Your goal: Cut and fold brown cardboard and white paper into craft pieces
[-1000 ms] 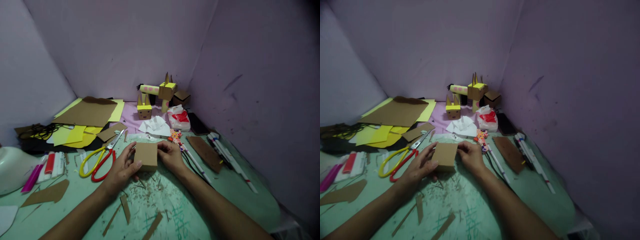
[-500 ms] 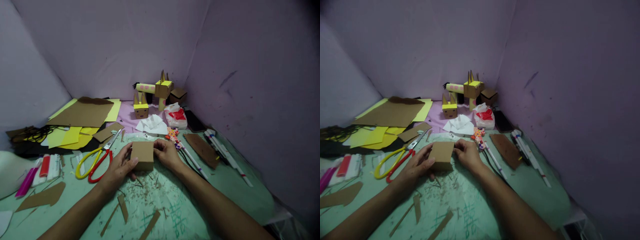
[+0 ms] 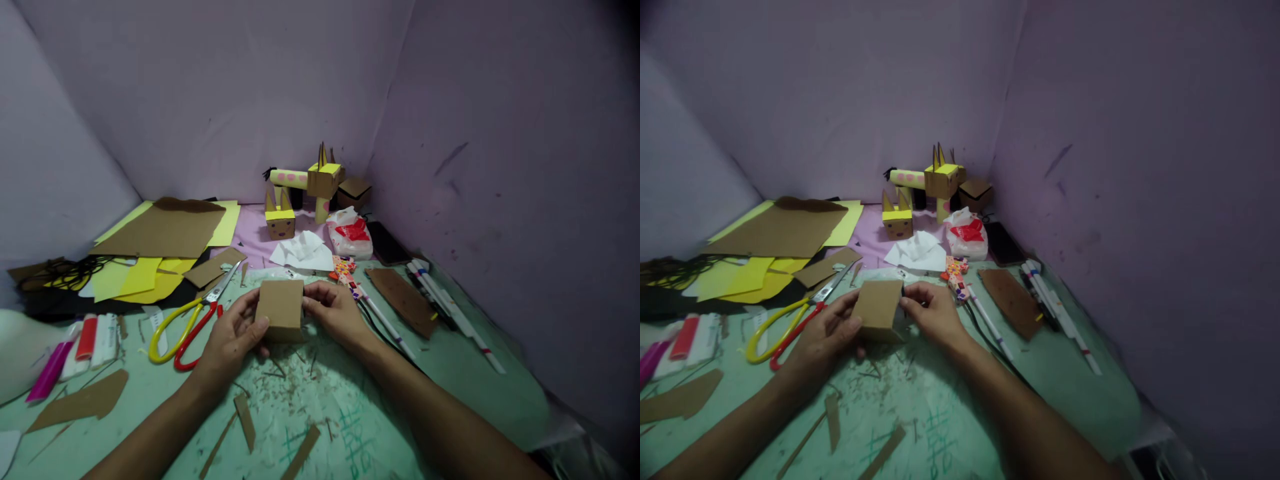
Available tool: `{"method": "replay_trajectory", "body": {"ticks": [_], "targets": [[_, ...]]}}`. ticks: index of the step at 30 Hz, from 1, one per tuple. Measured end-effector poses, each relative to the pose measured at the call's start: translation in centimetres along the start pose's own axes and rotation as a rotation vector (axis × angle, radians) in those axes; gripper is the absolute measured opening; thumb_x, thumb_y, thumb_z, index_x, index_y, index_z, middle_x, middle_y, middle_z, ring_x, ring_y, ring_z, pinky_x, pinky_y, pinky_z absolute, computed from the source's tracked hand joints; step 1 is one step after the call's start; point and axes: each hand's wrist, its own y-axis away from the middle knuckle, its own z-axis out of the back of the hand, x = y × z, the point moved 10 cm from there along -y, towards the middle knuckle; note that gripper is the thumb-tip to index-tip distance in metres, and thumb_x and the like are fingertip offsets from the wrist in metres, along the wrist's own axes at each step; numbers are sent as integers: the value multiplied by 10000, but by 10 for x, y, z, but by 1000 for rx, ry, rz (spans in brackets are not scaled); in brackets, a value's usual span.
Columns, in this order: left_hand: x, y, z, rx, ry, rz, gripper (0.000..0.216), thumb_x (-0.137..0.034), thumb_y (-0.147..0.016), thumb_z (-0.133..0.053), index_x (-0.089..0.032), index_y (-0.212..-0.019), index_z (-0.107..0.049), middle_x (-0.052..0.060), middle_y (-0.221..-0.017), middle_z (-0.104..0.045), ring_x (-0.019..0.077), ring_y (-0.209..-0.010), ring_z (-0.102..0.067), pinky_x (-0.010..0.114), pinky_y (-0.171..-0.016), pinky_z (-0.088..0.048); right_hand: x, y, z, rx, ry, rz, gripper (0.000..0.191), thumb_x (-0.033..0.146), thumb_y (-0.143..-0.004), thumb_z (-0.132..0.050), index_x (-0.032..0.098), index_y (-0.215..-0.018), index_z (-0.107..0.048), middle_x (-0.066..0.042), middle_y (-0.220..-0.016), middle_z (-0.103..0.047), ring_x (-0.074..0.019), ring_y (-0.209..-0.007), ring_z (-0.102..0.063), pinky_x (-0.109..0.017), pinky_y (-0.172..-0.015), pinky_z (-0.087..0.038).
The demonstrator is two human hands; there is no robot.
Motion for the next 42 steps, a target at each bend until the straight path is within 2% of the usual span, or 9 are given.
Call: {"method": "replay_trajectory", "body": {"ticks": [6,14,18,22,28,32,35,38,42], "targets": [[0,-4,9,-101,-20,10,603,-403,-663,-730,-119,-1138,-490,31,-860,-619,48,-406,-483,193,-366,-410,4,12,-17,126,-245,-95,343,432,-621,-757,169,-836,-715,-29,-706,-708,-136,-571,-625,-294,-582,-527],[-10,1,11,-201,-164,-37,257,-353,-684,-668,-165,-799,-536,-60,-597,-540,65,-376,-434,184,-343,-340,29,25,-31,151,-304,12,271,237,-589,-795,194,-845,-719,-20,-759,-741,-158,-690,-676,-302,-685,-532],[-33,6,13,-272,-221,-198,229,-234,-638,-702,-176,-832,-595,-2,-773,-626,150,-692,-595,222,-580,-481,64,33,-10,-84,-20,391,128,103,-697,-677,208,-764,-706,-16,-715,-730,-163,-656,-677,-302,-637,-535],[-43,12,32,-362,29,-180,292,-247,-625,-716,-201,-905,-648,0,-892,-641,152,-839,-581,197,-665,-468,111,68,-7,-168,263,962,265,22,-764,-586,247,-853,-695,-25,-848,-729,-184,-857,-648,-408,-855,-502],[-15,14,-4,34,200,199,322,-400,-592,-759,-129,-746,-677,37,-641,-647,159,-597,-574,259,-565,-471,110,87,-26,-120,566,1200,221,71,-786,-603,255,-690,-678,-5,-826,-622,-155,-798,-566,-420,-923,-449],[-22,16,5,-47,-60,13,241,-353,-650,-728,-134,-720,-657,18,-639,-635,134,-586,-555,225,-534,-430,92,68,-10,-160,369,918,263,20,-777,-554,247,-682,-647,-9,-874,-591,-162,-846,-584,-397,-883,-458],[-14,17,8,-89,-116,2,229,-359,-673,-687,-137,-702,-639,8,-617,-616,120,-548,-526,217,-490,-399,49,41,11,-200,-64,391,71,190,-815,-592,238,-810,-645,-23,-886,-593,-160,-791,-598,-330,-736,-498],[-8,16,6,-91,-110,27,231,-358,-658,-681,-136,-686,-622,13,-617,-613,126,-556,-527,224,-493,-401,7,33,-13,-8,-310,-71,280,356,-706,-721,205,-932,-652,-20,-784,-625,-136,-629,-578,-246,-543,-462],[-3,15,1,-67,-70,56,218,-340,-649,-689,-135,-684,-626,14,-603,-615,127,-557,-534,226,-501,-406,-8,35,-29,84,-323,-239,285,327,-539,-835,150,-606,-622,5,-553,-602,-100,-491,-506,-229,-496,-392]]}}
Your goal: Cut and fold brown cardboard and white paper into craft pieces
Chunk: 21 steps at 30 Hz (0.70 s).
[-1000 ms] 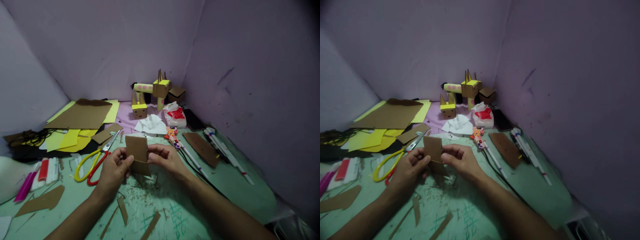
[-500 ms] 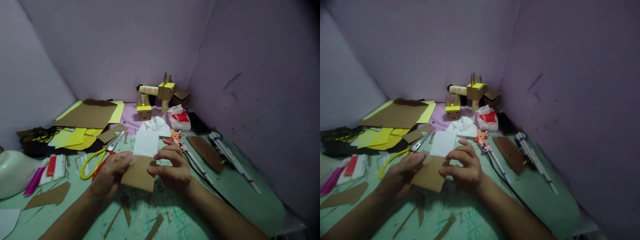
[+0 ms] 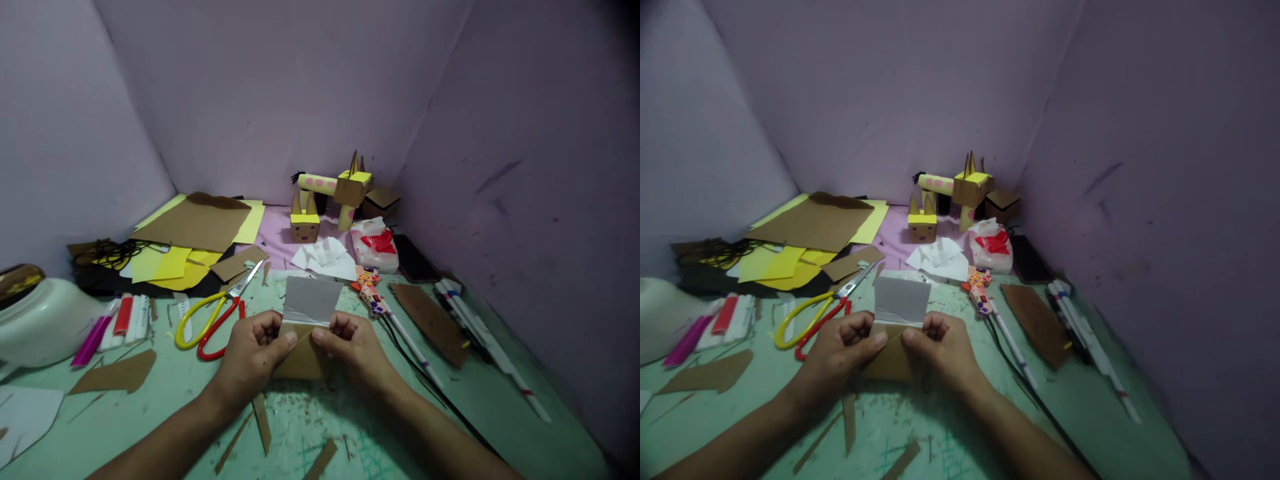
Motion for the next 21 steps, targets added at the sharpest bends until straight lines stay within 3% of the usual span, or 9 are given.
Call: {"method": "replay_trajectory", "body": {"ticks": [5,8,14,18,21], "targets": [[6,-2,-8,63,177,3,235,-278,-647,-720,-140,-834,-687,43,-719,-695,159,-657,-609,249,-598,-469,-3,-2,2,1,-34,2,264,285,-532,-838,156,-551,-609,7,-536,-615,-100,-492,-513,-237,-512,-383],[4,-1,-13,102,274,3,308,-221,-635,-721,-186,-940,-703,32,-806,-720,176,-736,-635,262,-662,-490,-7,-3,-2,52,-60,-56,235,281,-540,-829,144,-633,-662,8,-554,-625,-102,-507,-539,-241,-542,-412],[-9,0,5,-62,100,-47,181,-129,-621,-625,-228,-682,-764,7,-745,-724,159,-709,-619,225,-616,-468,-8,-1,-8,88,-179,-168,336,185,-508,-809,167,-834,-731,-38,-727,-702,-138,-622,-615,-242,-571,-475],[-12,-1,12,-120,61,-60,130,-156,-601,-643,-225,-619,-752,18,-701,-711,172,-678,-613,248,-598,-472,-15,5,-18,158,-246,-307,327,300,-609,-735,159,-903,-703,-57,-780,-687,-161,-634,-630,-249,-475,-517],[-19,-2,11,-132,-32,-138,127,-150,-598,-632,-217,-573,-738,18,-654,-663,164,-652,-592,240,-566,-446,-17,8,-25,220,-190,-308,355,279,-589,-770,143,-900,-666,-66,-786,-675,-167,-625,-630,-236,-419,-526]]}}
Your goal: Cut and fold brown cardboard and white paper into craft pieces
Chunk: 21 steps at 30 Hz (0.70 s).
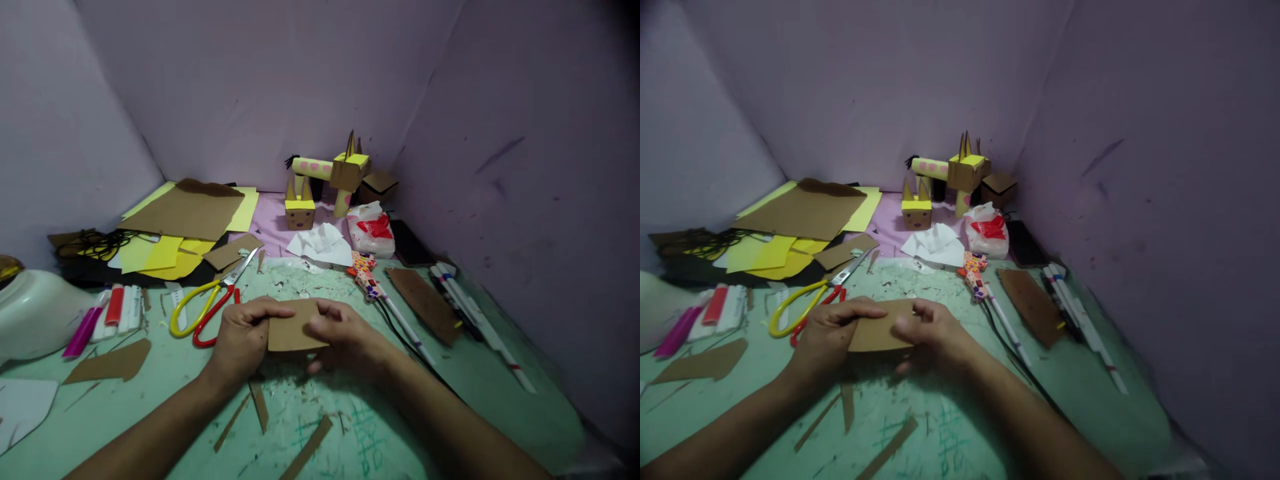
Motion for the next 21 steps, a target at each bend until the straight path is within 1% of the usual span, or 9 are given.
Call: {"method": "replay_trajectory", "body": {"ticks": [3,6,9,11,12,14,16,17,21], "targets": [[-3,0,-13,144,-26,-16,139,-152,-611,-629,-225,-607,-747,24,-712,-655,178,-715,-603,252,-610,-455,0,-1,5,-45,42,33,382,200,-546,-805,131,-883,-640,-52,-737,-673,-144,-577,-626,-203,-400,-515],[4,2,-22,317,6,78,193,-213,-683,-635,-244,-817,-769,43,-940,-691,213,-898,-609,283,-733,-465,0,-1,10,-65,47,19,400,212,-543,-812,133,-882,-613,-28,-652,-667,-143,-524,-628,-212,-391,-515],[13,6,-28,464,207,244,368,-203,-672,-633,-233,-1028,-725,64,-1144,-663,250,-1056,-575,314,-842,-455,5,0,13,-78,43,52,417,199,-541,-817,136,-888,-594,-17,-614,-668,-148,-511,-634,-216,-389,-515],[14,8,-32,494,392,309,442,-167,-623,-643,-197,-1060,-708,85,-1173,-654,265,-1093,-564,325,-879,-458,10,0,16,-97,28,82,418,184,-546,-815,131,-893,-588,-23,-625,-674,-157,-529,-649,-216,-391,-522],[14,8,-32,478,437,316,438,-164,-624,-656,-188,-1059,-702,90,-1147,-664,255,-1051,-589,318,-851,-480,11,0,17,-106,21,90,418,177,-548,-812,129,-896,-585,-27,-634,-678,-162,-539,-656,-216,-391,-525],[17,7,-32,419,396,306,396,-188,-664,-695,-183,-1060,-680,80,-982,-701,196,-822,-650,277,-688,-528,10,-1,17,-111,12,81,405,165,-556,-801,122,-895,-584,-34,-634,-679,-165,-542,-663,-214,-394,-533],[22,7,-32,357,282,308,379,-215,-670,-733,-173,-1039,-656,30,-770,-678,119,-549,-597,219,-483,-494,7,-2,16,-113,4,59,376,146,-566,-778,119,-887,-585,-32,-630,-673,-157,-530,-659,-208,-399,-537],[25,8,-32,333,234,314,386,-217,-652,-747,-163,-1020,-645,8,-712,-652,92,-462,-550,199,-410,-459,5,-2,16,-119,1,48,365,130,-568,-764,121,-885,-584,-31,-639,-672,-152,-527,-656,-206,-400,-538],[30,5,-29,256,181,338,359,-174,-583,-737,-134,-920,-619,11,-746,-627,61,-376,-494,163,-278,-385,-1,-4,18,-166,-16,25,394,69,-573,-711,142,-932,-566,-19,-691,-658,-149,-537,-655,-204,-388,-534]]}}
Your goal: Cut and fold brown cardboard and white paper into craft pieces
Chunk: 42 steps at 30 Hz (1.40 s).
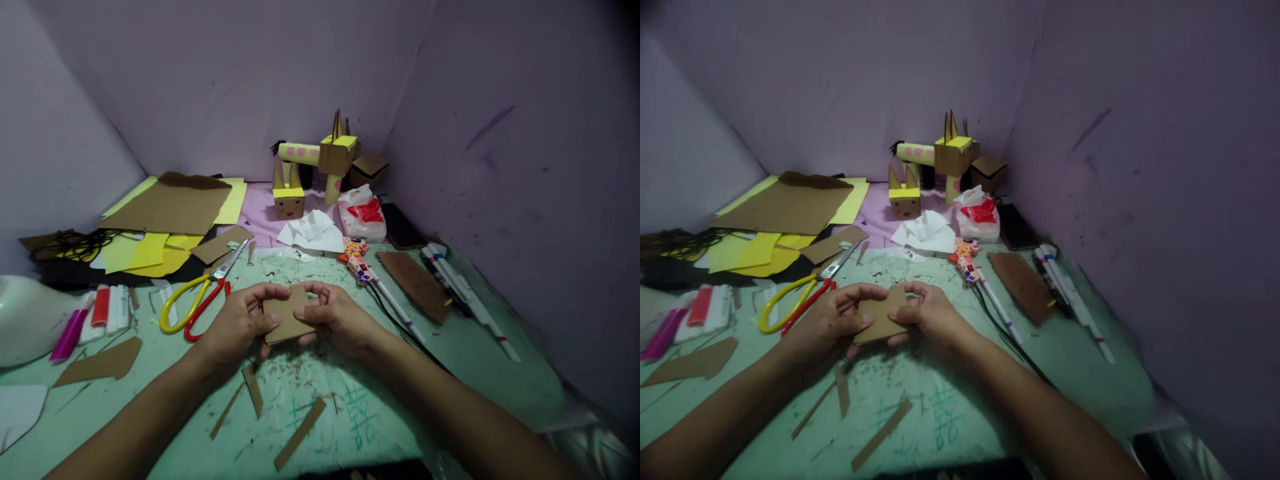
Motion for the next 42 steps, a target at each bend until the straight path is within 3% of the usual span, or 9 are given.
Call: {"method": "replay_trajectory", "body": {"ticks": [10,16,19,21,23,30,36,39,42], "targets": [[4,-2,1,22,104,38,362,-142,-576,-700,-115,-926,-612,8,-658,-610,67,-367,-492,144,-253,-381,-3,-2,1,-19,11,-29,450,56,-593,-702,146,-1008,-552,-41,-788,-631,-159,-594,-664,-209,-408,-539],[0,-2,3,-9,82,-7,350,-162,-605,-715,-143,-941,-619,18,-762,-646,69,-398,-503,149,-266,-355,1,0,-2,17,31,-8,477,112,-593,-736,181,-1024,-542,-7,-736,-650,-157,-574,-659,-241,-437,-543],[-7,-1,7,-36,124,-59,287,-251,-666,-705,-133,-926,-677,41,-797,-678,132,-617,-614,184,-458,-491,5,0,-3,51,-12,7,383,283,-665,-746,189,-996,-578,-13,-749,-659,-152,-588,-646,-259,-479,-530],[-13,0,9,-28,182,-101,277,-317,-715,-664,-123,-906,-711,67,-854,-696,172,-799,-628,211,-631,-520,6,0,-2,49,-76,-2,335,448,-770,-637,175,-963,-610,-38,-746,-668,-159,-598,-640,-270,-505,-509],[-14,0,9,5,215,-102,315,-352,-742,-627,-136,-954,-717,80,-911,-699,203,-886,-614,231,-672,-508,5,0,1,26,-124,-21,385,501,-848,-506,156,-973,-624,-64,-728,-681,-179,-615,-647,-292,-544,-496],[-3,2,1,82,250,33,587,-108,-489,-600,-171,-1071,-644,74,-1040,-666,207,-904,-595,257,-711,-473,5,0,10,-66,-22,32,250,194,-773,-616,146,-1018,-599,-67,-801,-708,-168,-684,-658,-274,-622,-473],[2,0,-4,65,-27,30,460,-242,-614,-719,-161,-1046,-585,60,-883,-656,177,-782,-599,268,-685,-431,0,0,0,9,-133,14,289,179,-715,-664,164,-977,-543,-52,-788,-691,-168,-754,-667,-298,-721,-495],[-2,6,-13,138,-227,-51,422,-397,-697,-686,-171,-1032,-563,83,-964,-634,203,-828,-587,284,-684,-432,-1,0,5,-53,-60,29,339,204,-703,-670,182,-1001,-510,-48,-833,-673,-159,-715,-658,-281,-649,-496],[-10,15,-14,147,-426,-113,425,-540,-777,-557,-183,-1008,-557,43,-869,-598,154,-665,-531,249,-541,-373,5,0,12,-139,69,129,311,242,-716,-645,200,-986,-495,-21,-864,-618,-145,-682,-632,-282,-612,-504]]}}
